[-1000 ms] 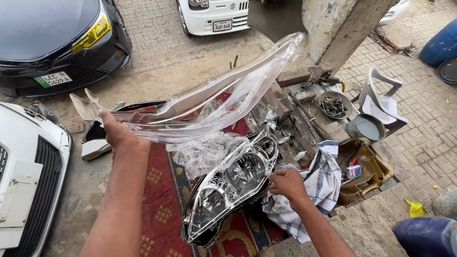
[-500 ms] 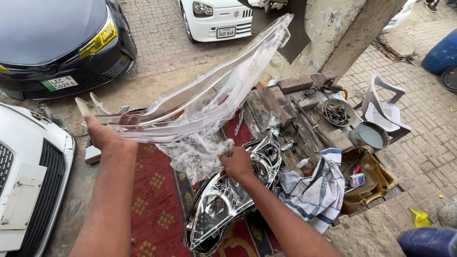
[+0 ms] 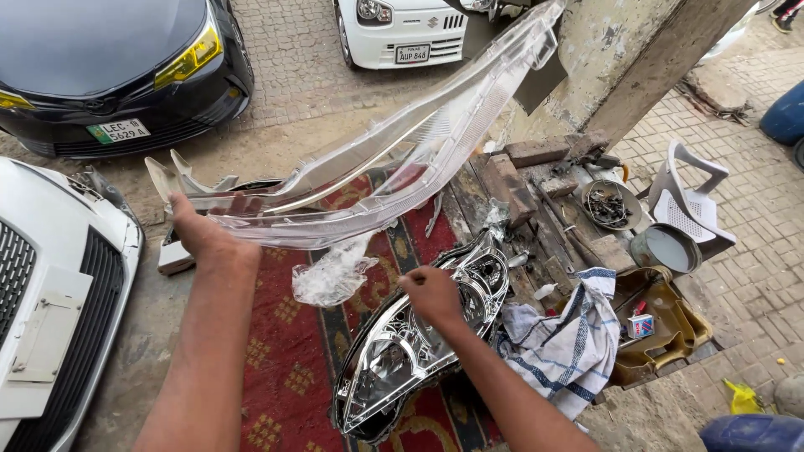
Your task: The person holds a car headlight assembly and uses a screwdriver to remove screws from the back of the unit. They then use their fingers to remove a small black plastic component from the assembly.
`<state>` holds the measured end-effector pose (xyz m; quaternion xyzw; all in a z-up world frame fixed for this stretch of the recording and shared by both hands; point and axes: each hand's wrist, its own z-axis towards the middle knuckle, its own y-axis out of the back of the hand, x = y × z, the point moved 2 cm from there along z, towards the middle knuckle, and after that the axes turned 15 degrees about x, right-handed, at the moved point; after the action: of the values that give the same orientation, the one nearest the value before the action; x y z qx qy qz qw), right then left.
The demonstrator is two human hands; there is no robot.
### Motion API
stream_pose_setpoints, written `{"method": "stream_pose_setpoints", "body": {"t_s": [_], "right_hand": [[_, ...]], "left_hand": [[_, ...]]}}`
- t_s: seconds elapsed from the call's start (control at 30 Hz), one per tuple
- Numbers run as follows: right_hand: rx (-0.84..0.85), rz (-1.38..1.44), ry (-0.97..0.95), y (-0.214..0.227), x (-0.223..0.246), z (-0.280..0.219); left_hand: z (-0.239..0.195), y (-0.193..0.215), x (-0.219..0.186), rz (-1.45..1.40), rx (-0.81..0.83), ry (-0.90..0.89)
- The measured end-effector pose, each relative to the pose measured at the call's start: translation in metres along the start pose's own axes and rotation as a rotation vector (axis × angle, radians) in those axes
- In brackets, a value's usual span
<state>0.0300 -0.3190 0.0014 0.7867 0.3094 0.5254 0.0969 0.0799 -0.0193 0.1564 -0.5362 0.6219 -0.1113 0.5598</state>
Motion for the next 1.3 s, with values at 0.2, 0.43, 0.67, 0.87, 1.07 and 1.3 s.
{"method": "stream_pose_setpoints", "body": {"t_s": [0.2,0.43,0.67,0.87,1.07,1.3], "right_hand": [[-0.363,0.213,-0.314,0.088,-0.092,-0.065],[-0.148,0.788,-0.346,0.064,-0.082,-0.082],[-0.195,0.854,-0.364,0.065,-0.087,-0.066],[-0.152,0.867,-0.313,0.06,-0.099,-0.057],[-0.15,0.944,-0.363,0.055,-0.122,-0.041],[-0.158,1.037,-0.357,0.068,-0.055,-0.079]], "left_hand": [[-0.009,-0.007,0.041,0.025,-0.048,-0.038],[-0.001,0.008,0.057,0.076,-0.039,-0.023],[0.033,0.047,0.053,0.052,-0.085,-0.027],[0.03,0.059,0.042,0.03,-0.121,-0.061],[0.031,0.074,0.036,0.048,-0.105,-0.063],[0.088,0.132,0.042,0.086,-0.132,-0.076]]}}
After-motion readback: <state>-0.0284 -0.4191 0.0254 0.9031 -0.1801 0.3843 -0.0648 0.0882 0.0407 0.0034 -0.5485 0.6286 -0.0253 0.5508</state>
